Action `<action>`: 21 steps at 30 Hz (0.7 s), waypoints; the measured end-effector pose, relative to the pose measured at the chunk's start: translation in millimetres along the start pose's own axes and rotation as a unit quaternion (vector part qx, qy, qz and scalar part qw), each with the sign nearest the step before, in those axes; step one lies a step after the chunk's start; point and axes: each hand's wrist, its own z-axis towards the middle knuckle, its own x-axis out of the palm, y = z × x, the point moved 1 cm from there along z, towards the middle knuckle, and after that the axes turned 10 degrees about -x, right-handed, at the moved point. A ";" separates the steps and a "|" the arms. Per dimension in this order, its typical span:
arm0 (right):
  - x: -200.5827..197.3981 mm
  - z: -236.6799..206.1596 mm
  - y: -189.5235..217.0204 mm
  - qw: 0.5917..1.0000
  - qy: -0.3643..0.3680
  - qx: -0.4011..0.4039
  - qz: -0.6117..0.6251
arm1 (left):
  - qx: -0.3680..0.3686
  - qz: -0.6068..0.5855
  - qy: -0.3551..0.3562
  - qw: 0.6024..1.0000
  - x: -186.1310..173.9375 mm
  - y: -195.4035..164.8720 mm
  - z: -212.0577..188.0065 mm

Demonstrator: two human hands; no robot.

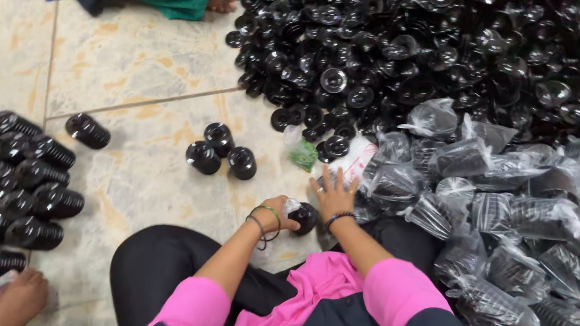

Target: The person sits on the floor and packs black plastic bottles into clear plastic bags, twisting and tying each bag closed, then places the bagged bottles onto a pile of finished bags beside them. They repeat this cycle continuously, taking loose bottles from the floor.

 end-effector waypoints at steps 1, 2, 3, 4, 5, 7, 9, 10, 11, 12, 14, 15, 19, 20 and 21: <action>-3.2 3.7 -3.8 1.000 0.012 0.009 0.012 | 0.001 0.022 0.003 1.000 1.5 -1.6 1.7; -5.9 5.5 -6.0 1.000 0.004 0.004 0.014 | -0.001 0.045 0.009 0.999 0.2 1.0 2.1; -6.9 5.4 -8.9 1.000 0.000 0.001 0.018 | -0.020 0.048 -0.015 0.999 -1.7 5.7 0.6; -9.3 5.6 -12.9 1.000 -0.004 0.001 0.021 | -0.034 0.052 -0.039 0.997 -7.9 5.2 0.1; -10.1 4.6 -16.5 0.999 0.020 -0.003 0.038 | -0.044 0.055 -0.064 0.995 -13.0 7.2 0.3; -17.6 -0.9 -21.0 0.995 0.070 -0.015 0.068 | -0.078 -0.239 -0.013 0.968 -20.9 11.1 -2.0; -33.1 -17.4 -34.5 0.995 -0.046 0.001 0.085 | -0.076 -0.463 0.014 0.883 -24.3 9.4 -19.2; -42.0 -19.7 -33.7 0.989 -0.108 0.008 0.098 | -0.057 -0.538 0.014 0.841 -25.0 0.9 -28.4; -49.0 -25.7 -29.1 0.959 -0.172 0.022 0.226 | -0.010 -0.579 -0.007 0.815 -24.2 -11.7 -37.9; -55.6 -37.9 -29.7 0.908 -0.229 0.037 0.350 | 0.039 -0.616 -0.029 0.786 -23.5 -26.2 -46.5; -60.8 -52.1 -10.6 0.760 -0.225 0.023 0.609 | 0.161 -0.419 -0.218 0.867 -21.1 -51.0 -70.8; -60.1 -57.9 2.4 0.662 -0.165 -0.003 0.731 | 0.163 -0.446 -0.195 0.858 -20.1 -62.2 -77.1; -48.7 -75.2 26.7 0.573 -0.128 0.010 0.810 | 0.189 -0.375 -0.264 0.869 -26.9 -74.7 -89.7; -44.6 -76.3 25.7 0.567 -0.132 0.016 0.813 | 0.194 -0.306 -0.319 0.876 -27.0 -72.4 -91.9; -40.4 -76.8 23.0 0.560 -0.136 0.022 0.817 | 0.164 -0.324 -0.316 0.877 -24.3 -68.7 -92.9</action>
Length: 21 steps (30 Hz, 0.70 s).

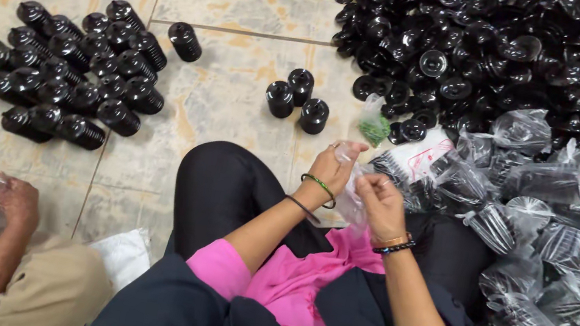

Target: The person sits on the floor and packs black plastic bottles into clear plastic bags, twisting and tying each bag closed, then places the bagged bottles onto a pile of finished bags beside them. They repeat this cycle continuously, taking loose bottles from the floor.

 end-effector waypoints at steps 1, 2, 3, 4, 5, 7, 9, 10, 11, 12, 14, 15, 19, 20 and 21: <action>-4.2 0.6 -2.6 1.000 -0.009 0.000 0.007 | -0.033 -0.005 -0.008 0.999 0.0 4.0 -3.8; -7.8 1.2 -4.8 1.000 -0.016 -0.008 -0.010 | -0.064 -0.010 -0.016 0.998 0.9 8.1 -7.3; -11.4 2.0 -6.6 0.999 -0.023 -0.017 -0.029 | -0.093 0.009 -0.016 0.995 2.8 12.3 -9.4; -13.8 1.7 -7.5 0.998 -0.033 -0.025 -0.050 | -0.122 0.028 -0.014 0.992 4.3 15.7 -11.1; -14.4 1.3 -8.5 0.998 -0.036 -0.028 -0.040 | -0.152 0.046 -0.008 0.987 5.9 18.7 -12.6; -10.7 -0.4 -8.1 0.998 -0.053 -0.032 -0.028 | -0.184 -0.034 0.023 0.982 5.5 22.5 -10.5; -1.8 -2.0 -3.8 0.998 -0.055 -0.023 0.016 | -0.219 -0.137 0.059 0.964 -0.7 23.2 -8.0; 3.6 -2.9 0.5 0.997 -0.071 -0.023 0.025 | -0.240 -0.200 0.072 0.947 -5.6 22.4 -8.1; 8.3 -2.3 6.5 0.995 -0.086 -0.024 0.034 | -0.245 -0.244 0.090 0.934 -10.6 20.0 -9.7; 13.7 -1.9 13.8 0.994 -0.098 -0.034 0.025 | -0.248 -0.289 0.105 0.919 -16.4 16.2 -11.3; 23.1 -3.7 30.7 0.996 -0.077 -0.044 0.032 | -0.247 -0.280 0.080 0.924 -24.1 5.1 -12.7; 25.8 -5.0 39.4 0.997 -0.045 -0.044 0.050 | -0.243 -0.275 0.063 0.928 -25.8 -2.1 -12.0; 37.7 -11.9 56.0 0.997 0.050 -0.044 -0.026 | -0.210 -0.245 0.042 0.945 -33.1 -30.0 -7.7; 39.2 -11.6 55.5 0.999 0.016 -0.027 -0.015 | -0.227 -0.254 0.046 0.939 -35.2 -33.8 -7.4; 40.1 -10.8 54.7 1.000 -0.017 -0.011 -0.006 | -0.243 -0.263 0.051 0.932 -35.7 -36.8 -6.4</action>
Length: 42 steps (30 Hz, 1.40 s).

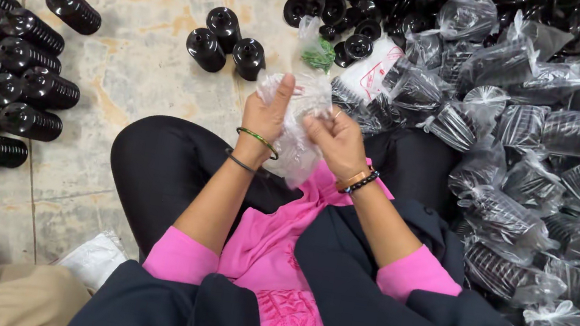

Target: The person sits on the floor and packs black plastic bottles into clear plastic bags, twisting and tying each bag closed, then places the bagged bottles onto a pile of finished bags beside them. They repeat this cycle continuously, taking loose bottles from the floor.

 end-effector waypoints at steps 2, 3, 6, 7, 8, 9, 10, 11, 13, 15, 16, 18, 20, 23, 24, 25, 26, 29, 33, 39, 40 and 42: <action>0.8 1.4 1.3 0.999 -0.036 0.013 0.015 | -0.016 -0.024 0.008 1.000 0.3 -2.7 1.1; 2.1 1.1 4.4 0.999 -0.041 0.013 0.023 | -0.025 -0.035 0.012 0.999 -0.5 -2.2 1.9; 5.2 -5.0 30.0 0.972 -0.077 -0.130 -0.181 | 0.000 0.009 -0.026 1.000 -0.7 3.3 7.0; 8.3 -8.8 42.0 0.933 -0.090 -0.200 -0.284 | 0.011 0.025 -0.036 0.999 -1.0 5.2 9.0; 11.1 -12.4 54.1 0.894 -0.082 -0.276 -0.343 | 0.022 0.041 -0.047 0.998 -0.3 7.3 10.6; 13.7 -16.2 65.0 0.845 -0.073 -0.349 -0.398 | 0.032 0.057 -0.058 0.996 0.4 9.0 11.7; 17.3 -17.8 72.7 0.787 -0.062 -0.419 -0.449 | 0.049 0.053 -0.052 0.996 1.7 9.7 12.8; 22.1 -16.3 74.2 0.809 -0.030 -0.397 -0.433 | 0.066 0.050 -0.046 0.995 1.9 9.5 13.3; 27.3 -11.5 68.1 0.848 0.030 -0.349 -0.398 | 0.042 0.019 -0.024 0.999 1.5 8.0 13.3; 24.4 -5.1 50.7 0.922 -0.005 -0.231 -0.312 | -0.035 -0.039 0.008 0.999 -0.6 4.1 13.0; 19.8 -1.6 40.2 0.949 -0.019 -0.171 -0.265 | -0.039 -0.033 0.021 0.998 -1.5 0.6 13.3; 6.6 4.3 21.8 0.988 -0.062 -0.112 -0.082 | -0.060 -0.019 0.038 0.997 -4.3 -3.8 9.4; -1.0 7.4 9.2 0.993 -0.087 -0.080 0.018 | -0.034 -0.047 0.093 0.994 -1.1 -7.3 7.8; -4.0 10.5 9.1 0.992 -0.093 -0.079 0.037 | -0.017 -0.059 0.149 0.987 3.7 -10.3 8.4; -2.8 10.3 13.1 0.992 -0.096 -0.076 0.043 | -0.021 -0.059 0.158 0.985 4.5 -10.5 8.8; -1.8 11.2 18.8 0.991 -0.097 -0.074 0.048 | 0.006 -0.029 0.140 0.990 4.4 -10.8 9.3; -1.5 13.0 25.6 0.992 -0.087 -0.087 0.037 | 0.034 0.001 0.121 0.992 4.1 -11.2 10.1; -1.9 16.6 40.6 0.996 -0.059 -0.063 0.014 | 0.068 0.059 0.088 0.992 1.2 -10.3 11.3; -8.3 25.5 33.6 0.998 -0.030 -0.039 -0.040 | 0.061 0.113 0.070 0.989 0.8 -5.1 12.6; -16.7 26.9 -11.3 0.995 -0.041 -0.071 0.055 | 0.098 0.125 0.061 0.985 -3.5 5.5 11.5; -17.9 25.5 -17.4 0.994 -0.031 -0.063 0.078 | 0.086 0.106 0.067 0.988 -4.7 8.0 11.6; -20.1 21.4 -26.3 0.995 -0.013 -0.062 0.072 | 0.059 0.070 0.080 0.993 -6.0 14.8 11.4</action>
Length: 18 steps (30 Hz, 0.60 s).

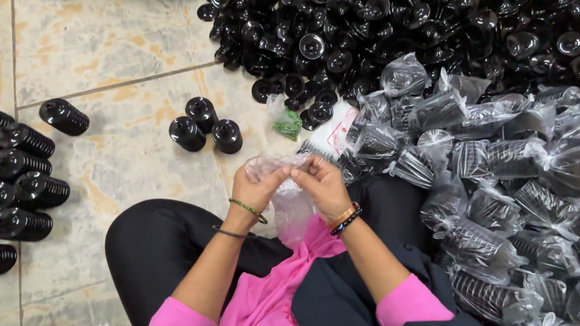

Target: The person sits on the floor and packs black plastic bottles into clear plastic bags, twisting and tying each bag closed, then places the bagged bottles onto a pile of finished bags beside them. They repeat this cycle continuously, taking loose bottles from the floor.

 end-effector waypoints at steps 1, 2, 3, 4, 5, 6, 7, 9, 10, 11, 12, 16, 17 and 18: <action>-1.0 -1.8 -3.5 1.000 0.010 0.000 -0.003 | -0.016 -0.019 -0.019 1.000 -0.9 3.9 -0.4; -2.4 -3.3 -7.1 1.000 -0.003 0.018 -0.004 | -0.032 -0.038 -0.038 0.998 -1.3 8.2 -0.3; -3.9 -3.6 -10.9 0.999 -0.015 0.035 -0.006 | -0.048 -0.057 -0.057 0.996 -2.5 12.8 0.1; -5.8 -4.4 -14.9 0.998 -0.028 0.053 -0.007 | -0.067 -0.051 -0.054 0.995 -3.4 18.1 0.4; -6.8 -4.5 -19.2 0.998 -0.035 0.046 0.006 | -0.084 -0.044 -0.051 0.994 -5.9 23.4 1.8; -8.5 -4.1 -23.8 0.998 -0.043 0.038 0.018 | -0.101 -0.038 -0.047 0.993 -8.4 29.2 3.9; -10.3 -4.8 -28.7 0.998 -0.051 0.031 0.030 | -0.070 -0.008 -0.044 0.997 -10.2 35.5 5.2; -15.1 -6.1 -38.6 0.996 -0.083 0.012 -0.002 | -0.002 0.049 -0.035 0.998 -12.3 48.4 12.9; -17.1 -7.6 -43.4 0.995 -0.099 0.004 -0.018 | 0.003 0.071 -0.036 0.997 -13.5 56.2 15.4; -18.2 -9.1 -48.4 0.994 -0.109 0.012 -0.025 | 0.008 0.092 -0.039 0.995 -14.7 63.8 17.5; -19.4 -9.9 -52.7 0.992 -0.120 0.019 -0.033 | 0.014 0.114 -0.041 0.993 -15.2 70.6 20.2; -12.4 -11.2 -65.8 0.988 -0.122 0.021 -0.091 | 0.022 0.212 -0.045 0.976 -24.4 86.8 24.1; -8.7 -10.2 -67.9 0.988 -0.120 0.018 -0.092 | 0.044 0.254 -0.058 0.964 -27.6 87.4 25.0; -5.0 -9.3 -69.1 0.989 -0.118 0.018 -0.092 | 0.065 0.295 -0.071 0.951 -29.4 87.5 25.6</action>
